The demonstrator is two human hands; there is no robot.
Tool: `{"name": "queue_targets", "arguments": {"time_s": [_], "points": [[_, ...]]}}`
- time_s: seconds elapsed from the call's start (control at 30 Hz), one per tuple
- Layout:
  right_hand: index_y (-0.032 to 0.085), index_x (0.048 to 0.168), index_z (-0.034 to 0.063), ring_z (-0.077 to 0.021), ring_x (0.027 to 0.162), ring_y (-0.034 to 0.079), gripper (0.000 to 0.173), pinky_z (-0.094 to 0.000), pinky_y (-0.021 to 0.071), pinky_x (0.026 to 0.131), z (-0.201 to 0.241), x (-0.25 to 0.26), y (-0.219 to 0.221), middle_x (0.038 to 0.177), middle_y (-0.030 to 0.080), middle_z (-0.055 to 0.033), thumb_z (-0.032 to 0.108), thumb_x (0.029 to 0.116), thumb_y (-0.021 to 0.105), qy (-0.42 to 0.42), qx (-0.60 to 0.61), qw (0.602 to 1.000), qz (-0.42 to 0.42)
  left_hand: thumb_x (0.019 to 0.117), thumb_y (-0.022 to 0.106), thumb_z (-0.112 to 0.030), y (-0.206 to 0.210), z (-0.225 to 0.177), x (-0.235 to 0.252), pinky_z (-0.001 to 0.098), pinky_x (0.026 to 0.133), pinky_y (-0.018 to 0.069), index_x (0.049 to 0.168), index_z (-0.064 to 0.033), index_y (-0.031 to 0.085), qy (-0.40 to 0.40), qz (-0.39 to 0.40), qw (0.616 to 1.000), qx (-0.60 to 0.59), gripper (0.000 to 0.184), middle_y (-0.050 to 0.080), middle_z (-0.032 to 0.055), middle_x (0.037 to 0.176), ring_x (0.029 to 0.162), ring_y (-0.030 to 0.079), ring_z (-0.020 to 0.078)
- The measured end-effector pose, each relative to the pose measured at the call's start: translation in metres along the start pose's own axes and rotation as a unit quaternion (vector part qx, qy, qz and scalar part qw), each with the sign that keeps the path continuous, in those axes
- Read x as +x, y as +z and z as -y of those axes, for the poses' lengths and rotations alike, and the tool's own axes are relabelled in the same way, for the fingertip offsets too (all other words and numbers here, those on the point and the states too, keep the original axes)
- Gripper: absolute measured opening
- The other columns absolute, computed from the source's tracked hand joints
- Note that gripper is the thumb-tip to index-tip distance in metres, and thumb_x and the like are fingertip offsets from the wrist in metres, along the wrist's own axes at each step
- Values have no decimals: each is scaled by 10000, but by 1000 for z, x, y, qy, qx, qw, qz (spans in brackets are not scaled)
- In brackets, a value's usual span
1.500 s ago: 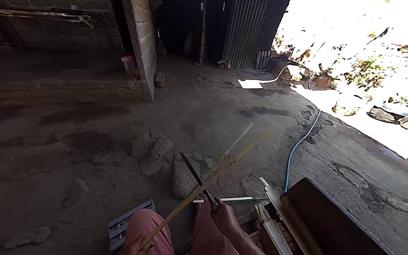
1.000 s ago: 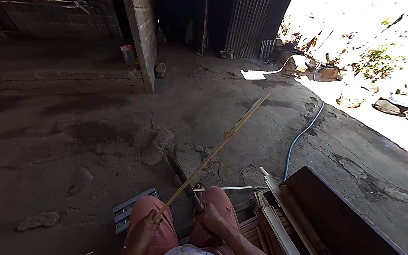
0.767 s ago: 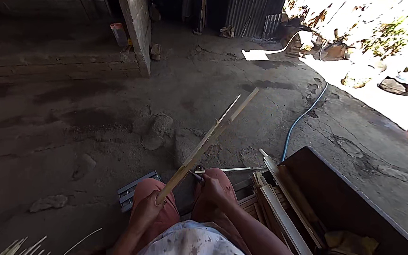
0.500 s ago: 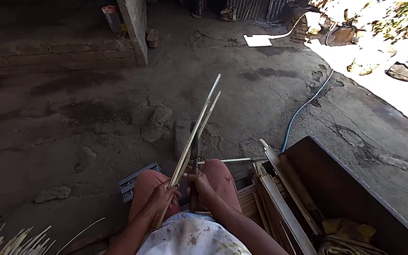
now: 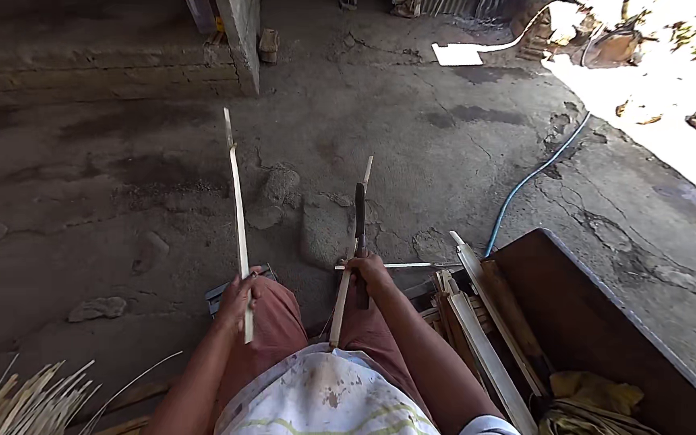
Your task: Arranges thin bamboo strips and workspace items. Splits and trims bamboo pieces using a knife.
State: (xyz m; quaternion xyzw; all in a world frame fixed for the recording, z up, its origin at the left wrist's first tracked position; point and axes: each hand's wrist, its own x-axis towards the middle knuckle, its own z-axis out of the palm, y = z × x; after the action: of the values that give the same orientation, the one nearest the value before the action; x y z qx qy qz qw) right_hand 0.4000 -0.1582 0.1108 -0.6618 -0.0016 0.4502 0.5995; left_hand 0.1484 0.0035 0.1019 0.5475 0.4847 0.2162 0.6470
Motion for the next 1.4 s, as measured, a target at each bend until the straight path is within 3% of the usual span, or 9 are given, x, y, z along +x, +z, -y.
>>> {"name": "queue_targets", "arguments": {"time_s": [0.13, 0.3, 0.47, 0.6, 0.77, 0.93, 1.07, 1.17, 1.4], "points": [[537, 1234, 19, -151, 505, 564, 341, -309, 521, 472, 20, 29, -56, 774, 622, -94, 67, 934, 692, 29, -130, 991, -17, 1075, 545, -303, -53, -1, -1, 398, 625, 512, 1392, -124, 602, 67, -20, 934, 351, 368, 650, 86, 821, 639, 591, 193], [546, 1318, 40, -166, 592, 582, 447, -336, 539, 556, 31, 43, -105, 933, 621, -113, 188, 940, 732, 71, -338, 935, -78, 954, 691, -245, -79, 19, -23, 678, 824, 507, 1174, 28, 706, 272, -59, 851, 446, 351, 720, 264, 1024, 920, 700, 449], [533, 1315, 16, -81, 467, 538, 304, -221, 469, 435, 61, 4, -95, 927, 726, -102, 207, 1079, 515, -70, -4, 998, 7, 945, 596, -368, -88, 47, -18, 610, 706, 565, 1103, 19, 733, 432, -55, 769, 468, 440, 734, 226, 959, 837, 732, 418], [498, 1302, 93, -51, 481, 524, 264, -178, 440, 430, 86, -7, -83, 1074, 713, -126, 249, 1102, 424, -191, 238, 949, 81, 937, 584, -333, -104, 52, 2, 572, 707, 576, 1045, 22, 738, 495, -28, 723, 481, 402, 716, 223, 889, 802, 720, 422], [493, 1214, 42, -135, 513, 604, 173, -247, 526, 453, 85, -42, -31, 873, 686, -144, 109, 1056, 515, -191, 279, 939, 53, 834, 843, -115, -112, -7, 17, 740, 1046, 382, 1300, -60, 679, 282, 4, 802, 526, 498, 571, 299, 1382, 1275, 524, 547], [533, 1090, -60, -173, 516, 640, 191, -290, 566, 477, 44, -94, 59, 805, 705, -174, -23, 939, 643, -197, 213, 949, 126, 1009, 582, -494, -10, -123, -50, 462, 1058, 503, 1313, -34, 652, 501, 73, 814, 287, 556, 611, 169, 1394, 1285, 593, 263], [596, 921, 32, -42, 546, 626, 65, -205, 552, 535, 26, -120, 100, 661, 648, 12, 14, 879, 642, -267, 124, 944, 150, 1048, 529, -463, 76, -158, -87, 379, 1043, 531, 1438, -6, 541, 553, 130, 807, 158, 600, 617, 134, 1384, 1254, 608, 173], [610, 924, 57, 13, 558, 588, 54, -176, 527, 561, 18, -126, 89, 663, 612, 63, 33, 890, 643, -290, 25, 947, 139, 1052, 582, -270, 102, -146, -91, 254, 850, 590, 1330, -11, 636, 550, 151, 818, 82, 384, 713, 72, 1086, 948, 685, 76], [519, 1392, -39, -36, 658, 652, 530, -242, 598, 596, 19, -135, 4, 825, 678, 41, 324, 1019, 619, -412, -91, 890, 172, 1044, 594, -208, 54, -124, -91, 209, 918, 564, 1255, -139, 713, 509, 246, 824, 37, 251, 698, -40, 1111, 1019, 659, 23]]}}
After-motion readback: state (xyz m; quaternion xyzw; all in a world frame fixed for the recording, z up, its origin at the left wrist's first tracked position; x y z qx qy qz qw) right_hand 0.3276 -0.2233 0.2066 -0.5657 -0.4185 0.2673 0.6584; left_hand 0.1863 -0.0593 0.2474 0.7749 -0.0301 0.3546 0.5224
